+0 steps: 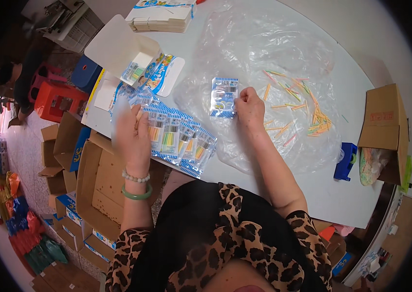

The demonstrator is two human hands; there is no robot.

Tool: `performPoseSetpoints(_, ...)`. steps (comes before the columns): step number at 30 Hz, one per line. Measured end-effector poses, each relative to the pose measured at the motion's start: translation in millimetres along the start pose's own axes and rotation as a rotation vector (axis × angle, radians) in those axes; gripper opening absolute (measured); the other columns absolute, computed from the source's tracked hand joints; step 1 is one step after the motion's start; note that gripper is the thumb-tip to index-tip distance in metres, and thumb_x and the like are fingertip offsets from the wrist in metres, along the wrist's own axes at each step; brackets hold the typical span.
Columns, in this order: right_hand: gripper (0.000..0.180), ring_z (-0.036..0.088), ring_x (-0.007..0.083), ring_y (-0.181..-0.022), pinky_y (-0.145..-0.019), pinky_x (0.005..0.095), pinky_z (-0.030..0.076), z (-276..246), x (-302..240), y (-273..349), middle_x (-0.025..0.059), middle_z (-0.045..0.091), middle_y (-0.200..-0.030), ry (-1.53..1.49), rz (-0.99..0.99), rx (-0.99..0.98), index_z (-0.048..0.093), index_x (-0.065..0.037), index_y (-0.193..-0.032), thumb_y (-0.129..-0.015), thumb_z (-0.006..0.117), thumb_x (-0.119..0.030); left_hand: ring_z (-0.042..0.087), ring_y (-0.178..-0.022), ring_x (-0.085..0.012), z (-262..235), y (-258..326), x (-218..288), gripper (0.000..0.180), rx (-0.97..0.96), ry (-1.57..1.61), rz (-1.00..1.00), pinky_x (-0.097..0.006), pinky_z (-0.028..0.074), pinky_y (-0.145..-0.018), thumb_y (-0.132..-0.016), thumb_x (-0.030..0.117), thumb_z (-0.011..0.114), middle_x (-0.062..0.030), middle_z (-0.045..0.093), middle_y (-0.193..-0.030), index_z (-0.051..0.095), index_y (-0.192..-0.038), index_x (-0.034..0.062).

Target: Manually packaging small plastic parts into individual blue plastic bags at a workbench.

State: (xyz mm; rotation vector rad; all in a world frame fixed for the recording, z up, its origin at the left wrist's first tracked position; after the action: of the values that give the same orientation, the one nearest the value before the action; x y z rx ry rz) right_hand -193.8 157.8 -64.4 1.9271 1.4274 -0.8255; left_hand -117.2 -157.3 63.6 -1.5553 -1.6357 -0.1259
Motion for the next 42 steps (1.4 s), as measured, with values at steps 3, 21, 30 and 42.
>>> performPoseSetpoints(3, 0.021, 0.063, 0.0266, -0.072, -0.066, 0.0346, 0.048, -1.5, 14.0, -2.1, 0.0135, 0.063, -0.076, -0.175, 0.090, -0.017, 0.061, -0.005, -0.092, -0.074, 0.065, -0.014, 0.058, -0.083, -0.0293, -0.8, 3.2, 31.8, 0.021, 0.022, 0.021, 0.116, -0.036, 0.047, -0.073, -0.078, 0.002, 0.064, -0.0153, 0.059, -0.091, 0.064, -0.099, -0.0020)
performPoseSetpoints(21, 0.019, 0.062, 0.0374, -0.086, -0.078, 0.0430, 0.047, -15.3, -0.7, -1.7, 0.0187, 0.064, -0.089, -0.023, -0.003, 0.008, 0.061, -0.010, -0.097, -0.083, 0.055, -0.022, 0.054, -0.067, -0.0126, 110.2, 39.4, 73.5, 0.012, -0.468, 0.518, -0.139, -0.024, 0.043, -0.059, -0.079, 0.001, 0.064, -0.0069, 0.058, -0.083, 0.065, -0.090, -0.0018)
performPoseSetpoints(30, 0.017, 0.058, 0.0160, -0.075, -0.069, 0.0296, 0.047, -70.8, 12.2, 46.1, 0.0100, 0.060, -0.080, -0.328, -0.205, 0.186, 0.063, 0.000, -0.092, -0.087, 0.058, -0.015, 0.054, -0.070, -0.0081, 160.4, 47.2, 81.3, 0.021, -0.535, 0.710, -0.379, -0.022, 0.045, -0.064, -0.082, 0.003, 0.064, -0.0033, 0.063, -0.091, 0.063, -0.102, -0.0029)
performPoseSetpoints(42, 0.048, 0.044, 0.0325, -0.124, -0.104, 0.0414, 0.034, -217.9, 91.6, 42.5, 0.0178, 0.049, -0.130, 0.776, -0.268, 0.165, 0.048, -0.002, -0.126, -0.078, 0.053, -0.002, 0.061, -0.094, -0.0261, 206.9, 127.3, 195.9, 0.004, -1.084, 0.778, 0.273, -0.034, 0.049, -0.080, -0.075, 0.004, 0.065, -0.0132, 0.063, -0.102, 0.064, -0.077, 0.0017)
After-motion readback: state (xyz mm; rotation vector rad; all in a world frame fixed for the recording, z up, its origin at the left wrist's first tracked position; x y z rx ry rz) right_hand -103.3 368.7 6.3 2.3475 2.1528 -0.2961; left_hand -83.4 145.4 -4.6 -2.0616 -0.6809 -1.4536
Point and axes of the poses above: each hand's wrist, its own y-axis away from the middle knuckle, its own z-axis out of the palm, x = y × z, the point moved 9 cm from there along -y, towards the middle knuckle
